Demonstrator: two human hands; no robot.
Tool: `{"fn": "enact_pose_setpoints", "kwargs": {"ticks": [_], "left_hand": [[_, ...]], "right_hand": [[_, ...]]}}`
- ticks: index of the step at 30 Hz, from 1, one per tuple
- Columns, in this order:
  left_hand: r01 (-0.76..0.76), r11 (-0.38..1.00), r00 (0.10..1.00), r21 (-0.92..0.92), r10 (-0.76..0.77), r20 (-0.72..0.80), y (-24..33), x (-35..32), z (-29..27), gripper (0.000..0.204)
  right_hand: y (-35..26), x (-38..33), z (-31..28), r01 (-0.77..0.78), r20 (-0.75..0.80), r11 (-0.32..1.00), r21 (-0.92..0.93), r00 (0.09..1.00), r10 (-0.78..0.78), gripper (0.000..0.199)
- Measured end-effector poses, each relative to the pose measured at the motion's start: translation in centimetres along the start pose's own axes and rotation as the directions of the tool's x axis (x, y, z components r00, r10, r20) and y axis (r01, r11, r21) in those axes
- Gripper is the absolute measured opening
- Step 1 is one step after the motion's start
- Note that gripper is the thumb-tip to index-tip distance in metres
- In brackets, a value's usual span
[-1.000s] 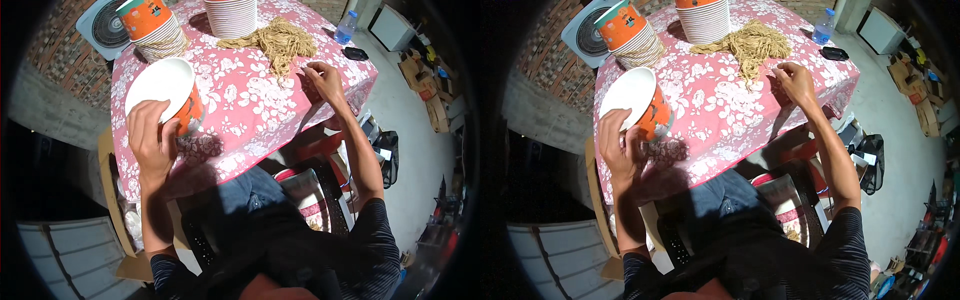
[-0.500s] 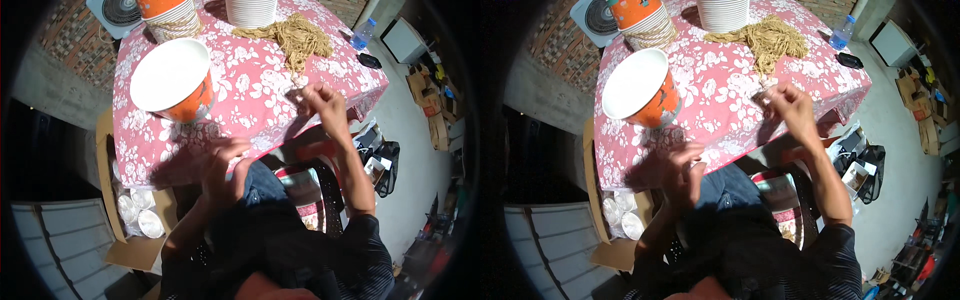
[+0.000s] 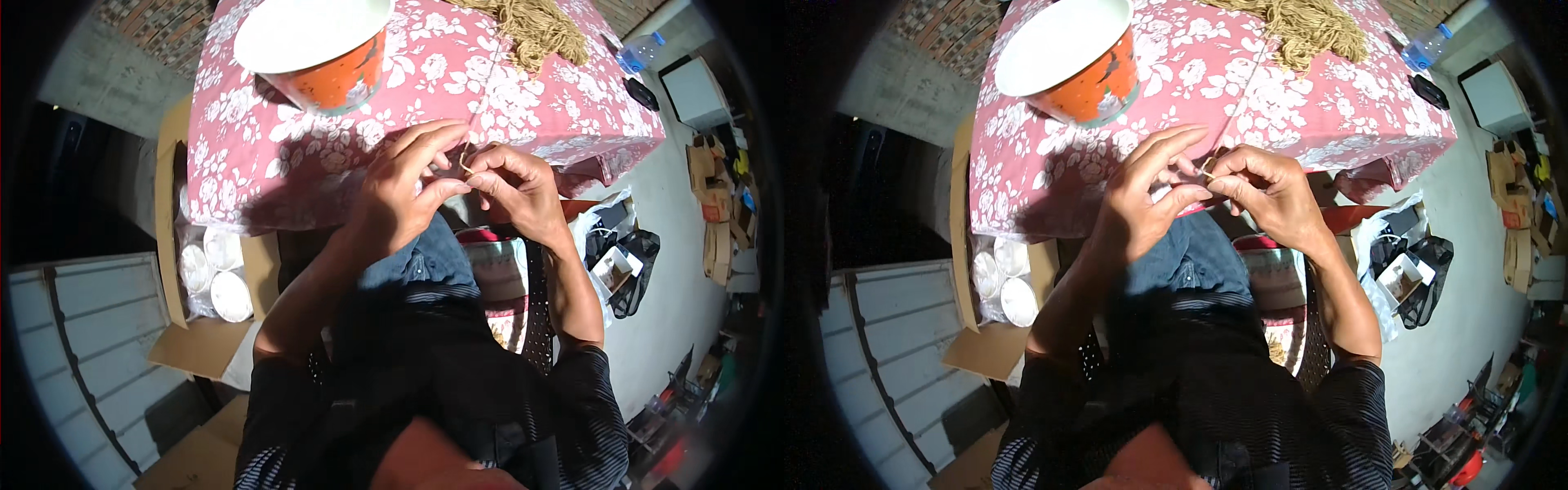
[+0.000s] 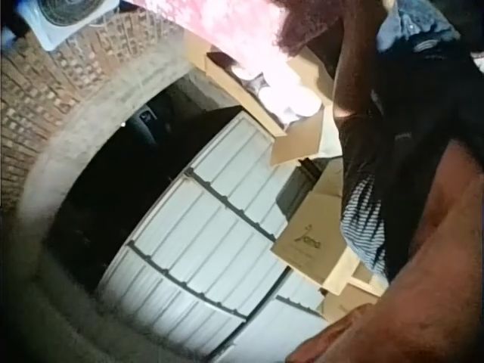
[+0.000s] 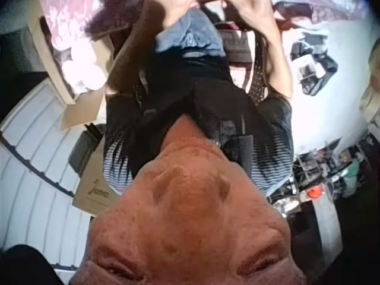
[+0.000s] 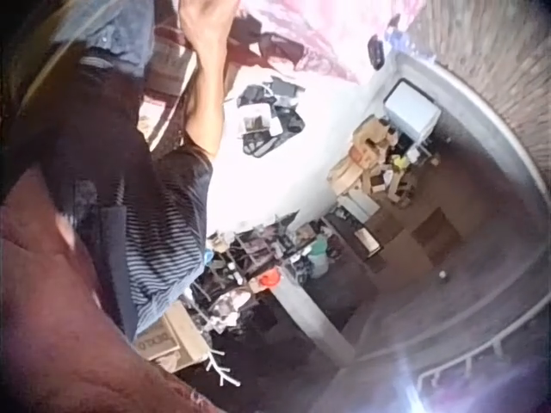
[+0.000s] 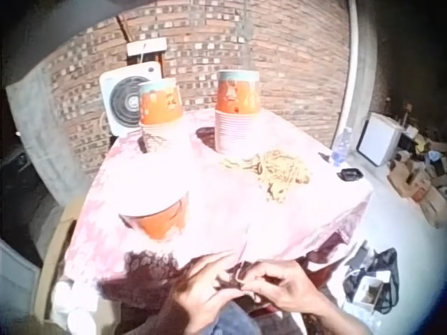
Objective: Manually threading and securing rope handles onto paper buckets.
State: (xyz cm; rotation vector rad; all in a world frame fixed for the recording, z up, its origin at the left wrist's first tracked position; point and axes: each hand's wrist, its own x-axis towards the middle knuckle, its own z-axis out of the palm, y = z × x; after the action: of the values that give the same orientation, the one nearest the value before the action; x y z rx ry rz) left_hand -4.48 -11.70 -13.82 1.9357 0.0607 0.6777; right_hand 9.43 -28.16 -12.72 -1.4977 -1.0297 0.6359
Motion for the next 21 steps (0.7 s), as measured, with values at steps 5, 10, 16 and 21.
{"fn": "enact_pose_setpoints", "kwargs": {"ticks": [5,10,16,21], "left_hand": [[0.13,0.991,0.989,-0.041,-0.127,0.07,-0.2,-0.7,-0.4,0.024],[0.374,0.926,0.916,-0.059,-0.359,0.177,-0.9,-1.5,-1.2,0.015],[0.349,0.824,0.935,-0.446,-0.335,0.114,-1.2,-2.2,-1.8,0.02],[0.302,0.918,0.949,-0.256,-0.264,0.171,-0.3,-2.5,-1.6,0.026]], "right_hand": [[0.0,0.2,0.4,0.111,0.043,0.987,-0.118,0.993,-0.106,0.008],[-0.1,0.4,0.0,0.239,0.073,0.938,-0.25,0.971,-0.228,0.008],[-1.1,0.5,0.4,0.048,0.103,0.989,-0.142,0.994,-0.033,0.009],[-0.2,0.5,1.2,0.112,0.118,0.977,-0.184,0.989,-0.091,0.01]]}}
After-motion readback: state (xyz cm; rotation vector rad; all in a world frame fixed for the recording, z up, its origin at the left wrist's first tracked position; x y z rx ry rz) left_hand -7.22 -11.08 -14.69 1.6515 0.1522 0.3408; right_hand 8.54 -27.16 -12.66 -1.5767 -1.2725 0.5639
